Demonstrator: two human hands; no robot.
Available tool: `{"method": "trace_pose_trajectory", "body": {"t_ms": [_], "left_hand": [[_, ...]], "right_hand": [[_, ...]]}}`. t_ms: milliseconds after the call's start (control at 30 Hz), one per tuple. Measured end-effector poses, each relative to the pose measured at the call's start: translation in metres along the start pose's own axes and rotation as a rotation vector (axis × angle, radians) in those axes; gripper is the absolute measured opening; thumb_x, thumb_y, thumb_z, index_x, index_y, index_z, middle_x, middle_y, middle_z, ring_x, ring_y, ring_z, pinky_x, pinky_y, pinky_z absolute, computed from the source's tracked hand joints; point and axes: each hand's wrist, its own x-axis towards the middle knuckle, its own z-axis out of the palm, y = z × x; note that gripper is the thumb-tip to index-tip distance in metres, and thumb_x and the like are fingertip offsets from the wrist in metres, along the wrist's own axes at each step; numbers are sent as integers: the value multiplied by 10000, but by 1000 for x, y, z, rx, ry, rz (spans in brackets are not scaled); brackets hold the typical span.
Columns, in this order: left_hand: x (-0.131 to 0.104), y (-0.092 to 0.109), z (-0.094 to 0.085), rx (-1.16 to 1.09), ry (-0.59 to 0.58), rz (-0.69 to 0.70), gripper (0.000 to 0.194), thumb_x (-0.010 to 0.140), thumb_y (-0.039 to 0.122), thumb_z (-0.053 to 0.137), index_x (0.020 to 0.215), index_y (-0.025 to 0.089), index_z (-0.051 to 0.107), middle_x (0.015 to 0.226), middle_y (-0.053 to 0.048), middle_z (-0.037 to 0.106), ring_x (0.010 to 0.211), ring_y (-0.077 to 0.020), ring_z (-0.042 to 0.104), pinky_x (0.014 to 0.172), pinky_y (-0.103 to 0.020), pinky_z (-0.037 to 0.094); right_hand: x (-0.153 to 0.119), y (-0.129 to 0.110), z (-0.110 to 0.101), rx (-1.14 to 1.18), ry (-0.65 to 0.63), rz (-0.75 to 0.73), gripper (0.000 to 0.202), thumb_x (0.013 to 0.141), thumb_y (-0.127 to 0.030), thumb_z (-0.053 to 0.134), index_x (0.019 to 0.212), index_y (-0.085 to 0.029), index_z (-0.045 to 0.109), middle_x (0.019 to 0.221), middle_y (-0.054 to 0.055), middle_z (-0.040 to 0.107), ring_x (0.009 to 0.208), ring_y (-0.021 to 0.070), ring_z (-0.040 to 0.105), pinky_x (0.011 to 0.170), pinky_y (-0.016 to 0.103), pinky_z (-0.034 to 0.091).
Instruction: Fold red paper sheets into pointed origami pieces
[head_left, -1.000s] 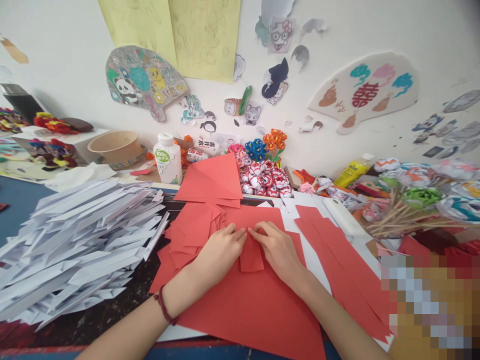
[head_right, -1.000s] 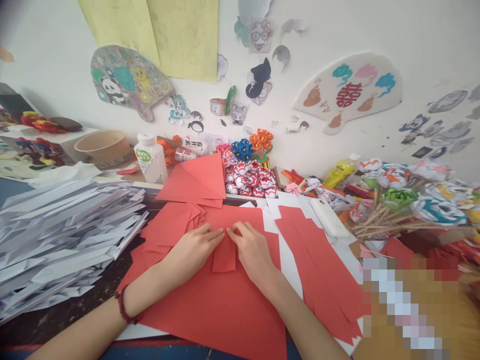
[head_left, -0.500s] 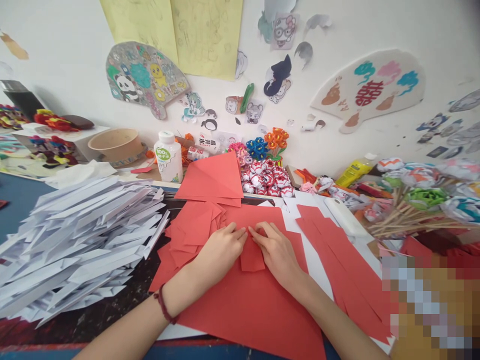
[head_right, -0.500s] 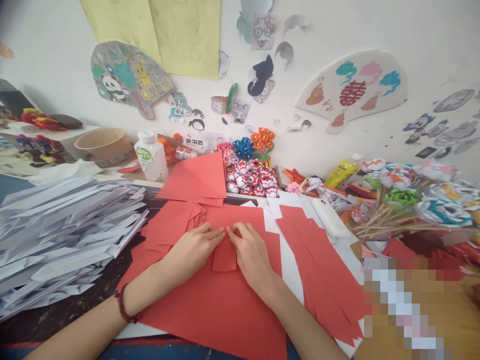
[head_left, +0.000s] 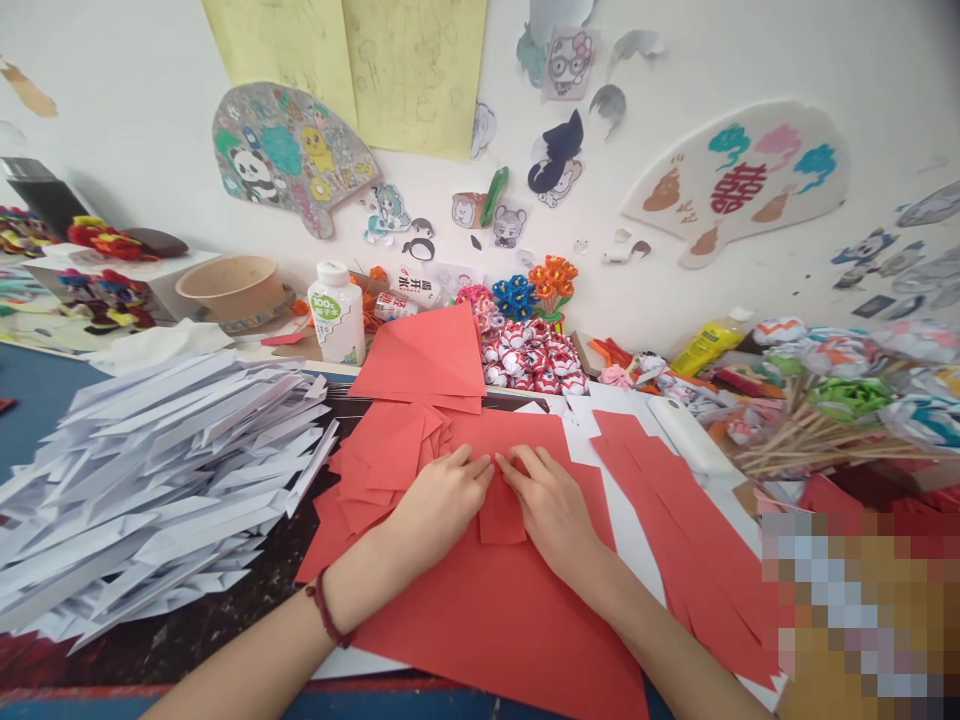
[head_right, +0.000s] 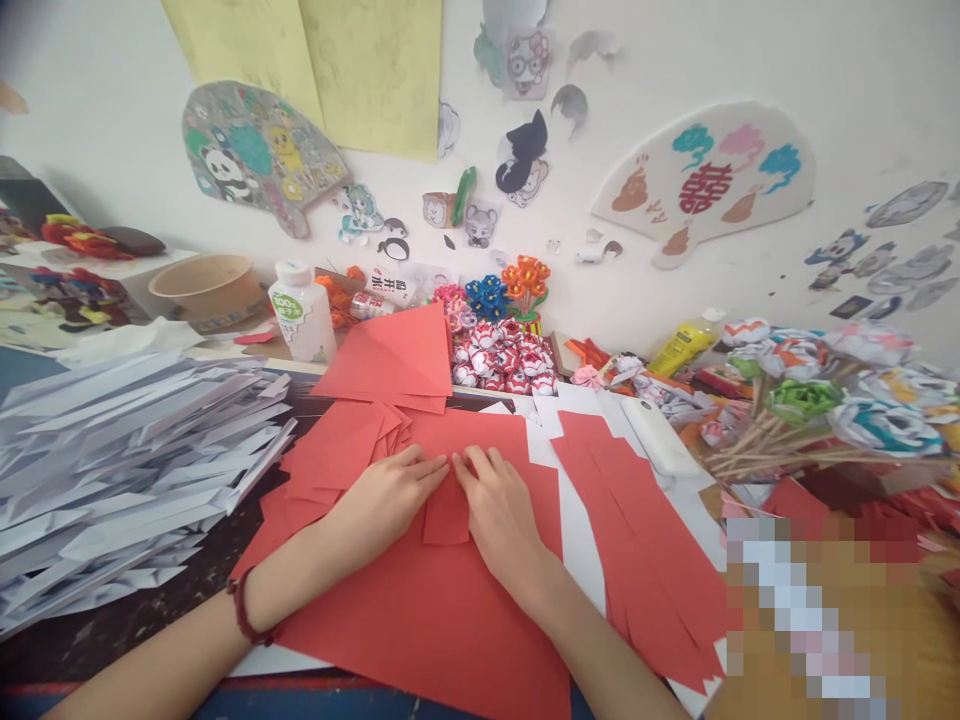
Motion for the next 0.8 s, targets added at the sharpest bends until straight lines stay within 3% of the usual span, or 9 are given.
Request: {"method": "trace_pose_trajectory", "body": {"t_ms": [267,367,533,800], "left_hand": [[0,0,1,-14,32,-2,218,911,91,462,1063,111,618,1014,-120,648,880,-214,543,756,-332,489],[0,-1,3,64,72,49,243,921,98,447,1097,106,614,1108,-125,634,945,-221,535,805,-350,463],[0,-2,4,210,73,149,250,934,117,441,1096,68,625,1079,-139,643,928,-233,523,739,-351,420],[0,2,4,259,50,158,250,916,122,491,1117,60,626,1061,-148,652,922,-237,527,753,-356,408]], "right_hand": [[2,-4,-5,-171,-61,-76,543,741,91,450,1219,-142,562,1057,114,610,889,251,535,661,362,464],[1,-4,-6,-166,-69,-69,558,729,88,457,1229,-141,552,1060,111,602,894,250,528,672,365,468],[0,-5,-11,-131,-85,-24,575,733,91,430,1242,-140,565,1059,107,594,875,241,516,672,355,465],[-5,-2,-13,30,-25,72,423,879,-16,429,1199,-218,619,1044,98,581,867,222,518,709,337,460]]}}
